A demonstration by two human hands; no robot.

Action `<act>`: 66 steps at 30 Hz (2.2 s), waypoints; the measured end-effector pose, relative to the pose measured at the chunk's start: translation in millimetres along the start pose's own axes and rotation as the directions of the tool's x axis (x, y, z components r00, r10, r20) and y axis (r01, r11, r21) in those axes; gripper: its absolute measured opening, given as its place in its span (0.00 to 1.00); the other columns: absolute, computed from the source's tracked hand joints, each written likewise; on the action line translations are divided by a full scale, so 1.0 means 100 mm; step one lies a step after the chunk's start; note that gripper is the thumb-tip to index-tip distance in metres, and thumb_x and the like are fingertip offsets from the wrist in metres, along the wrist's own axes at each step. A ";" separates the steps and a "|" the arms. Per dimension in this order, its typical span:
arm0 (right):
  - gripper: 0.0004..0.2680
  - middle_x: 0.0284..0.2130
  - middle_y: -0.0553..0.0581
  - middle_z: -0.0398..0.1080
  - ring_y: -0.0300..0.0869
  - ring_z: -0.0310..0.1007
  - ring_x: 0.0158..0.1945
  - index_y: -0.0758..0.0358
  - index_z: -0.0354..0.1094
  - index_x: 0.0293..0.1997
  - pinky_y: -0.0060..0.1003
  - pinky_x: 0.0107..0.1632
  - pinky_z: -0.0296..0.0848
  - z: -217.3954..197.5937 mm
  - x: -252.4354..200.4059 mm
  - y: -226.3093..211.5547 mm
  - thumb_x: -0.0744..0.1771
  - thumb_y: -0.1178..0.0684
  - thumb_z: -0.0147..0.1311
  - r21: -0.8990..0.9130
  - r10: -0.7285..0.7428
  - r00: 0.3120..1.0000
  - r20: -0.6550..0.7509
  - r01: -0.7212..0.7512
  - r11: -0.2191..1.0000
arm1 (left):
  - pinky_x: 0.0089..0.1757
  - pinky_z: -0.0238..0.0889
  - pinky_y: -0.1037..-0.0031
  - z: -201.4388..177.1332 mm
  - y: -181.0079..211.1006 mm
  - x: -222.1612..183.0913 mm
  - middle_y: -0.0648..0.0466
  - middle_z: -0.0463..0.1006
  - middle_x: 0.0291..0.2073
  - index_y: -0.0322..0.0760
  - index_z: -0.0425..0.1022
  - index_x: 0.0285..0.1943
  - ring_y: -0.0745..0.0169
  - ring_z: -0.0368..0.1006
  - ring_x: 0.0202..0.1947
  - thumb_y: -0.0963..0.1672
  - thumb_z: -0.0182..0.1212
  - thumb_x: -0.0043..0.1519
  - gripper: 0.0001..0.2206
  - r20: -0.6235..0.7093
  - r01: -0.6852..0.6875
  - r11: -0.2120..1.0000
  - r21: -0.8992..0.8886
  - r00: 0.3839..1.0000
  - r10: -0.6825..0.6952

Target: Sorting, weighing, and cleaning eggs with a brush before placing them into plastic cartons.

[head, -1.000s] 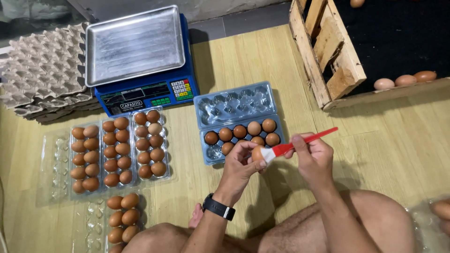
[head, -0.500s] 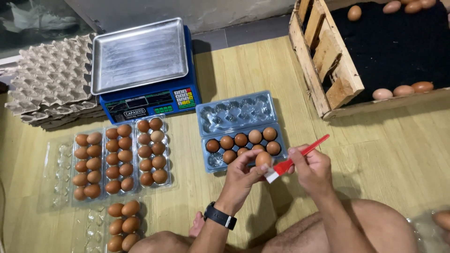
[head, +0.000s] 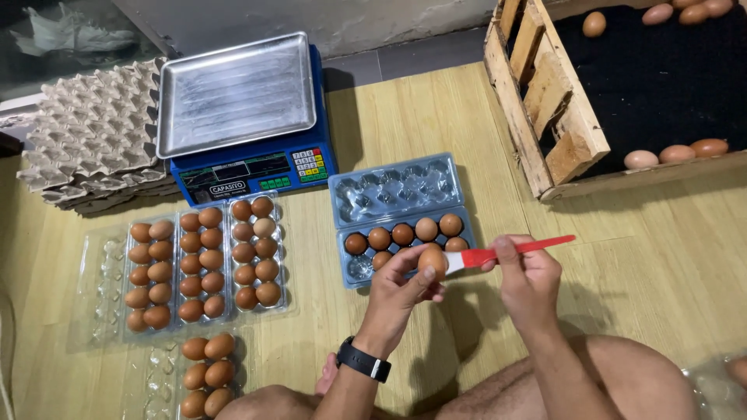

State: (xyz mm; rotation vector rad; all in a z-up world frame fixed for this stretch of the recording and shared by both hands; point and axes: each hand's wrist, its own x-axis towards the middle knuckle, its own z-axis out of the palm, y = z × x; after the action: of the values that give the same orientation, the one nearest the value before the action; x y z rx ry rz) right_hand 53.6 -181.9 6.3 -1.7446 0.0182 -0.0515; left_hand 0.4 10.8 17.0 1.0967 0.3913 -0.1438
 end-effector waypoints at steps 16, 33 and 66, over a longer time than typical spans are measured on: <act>0.13 0.21 0.56 0.79 0.41 0.79 0.27 0.66 0.80 0.34 0.34 0.39 0.77 -0.06 0.03 0.13 0.70 0.47 0.55 -0.024 0.037 0.995 0.089 -0.035 0.999 | 0.41 0.82 0.65 0.04 -0.08 0.05 0.44 0.79 0.45 0.31 0.73 0.70 0.56 0.77 0.36 0.45 0.64 0.66 0.23 0.013 0.051 0.992 -0.114 0.999 -0.050; 0.11 0.27 0.56 0.79 0.40 0.79 0.31 0.67 0.78 0.34 0.34 0.41 0.76 -0.05 0.01 0.07 0.71 0.50 0.57 -0.061 -0.037 0.998 0.051 0.040 0.997 | 0.44 0.82 0.65 0.03 -0.03 0.02 0.39 0.82 0.46 0.29 0.66 0.77 0.52 0.83 0.37 0.46 0.63 0.65 0.31 0.064 0.016 0.989 -0.150 0.998 -0.007; 0.13 0.26 0.55 0.79 0.40 0.79 0.37 0.66 0.79 0.34 0.36 0.50 0.74 -0.12 0.04 0.12 0.71 0.47 0.55 -0.111 0.100 0.994 0.053 -0.094 0.989 | 0.42 0.82 0.67 0.02 -0.09 0.02 0.34 0.79 0.49 0.29 0.67 0.75 0.51 0.82 0.34 0.46 0.61 0.67 0.27 0.096 0.074 0.979 -0.188 0.994 -0.056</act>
State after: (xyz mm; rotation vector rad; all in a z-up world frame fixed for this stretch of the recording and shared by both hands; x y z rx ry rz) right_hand 57.1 -196.0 -3.7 -1.8507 0.0639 0.0728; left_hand -0.1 4.6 9.4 0.8847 0.3522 -0.2088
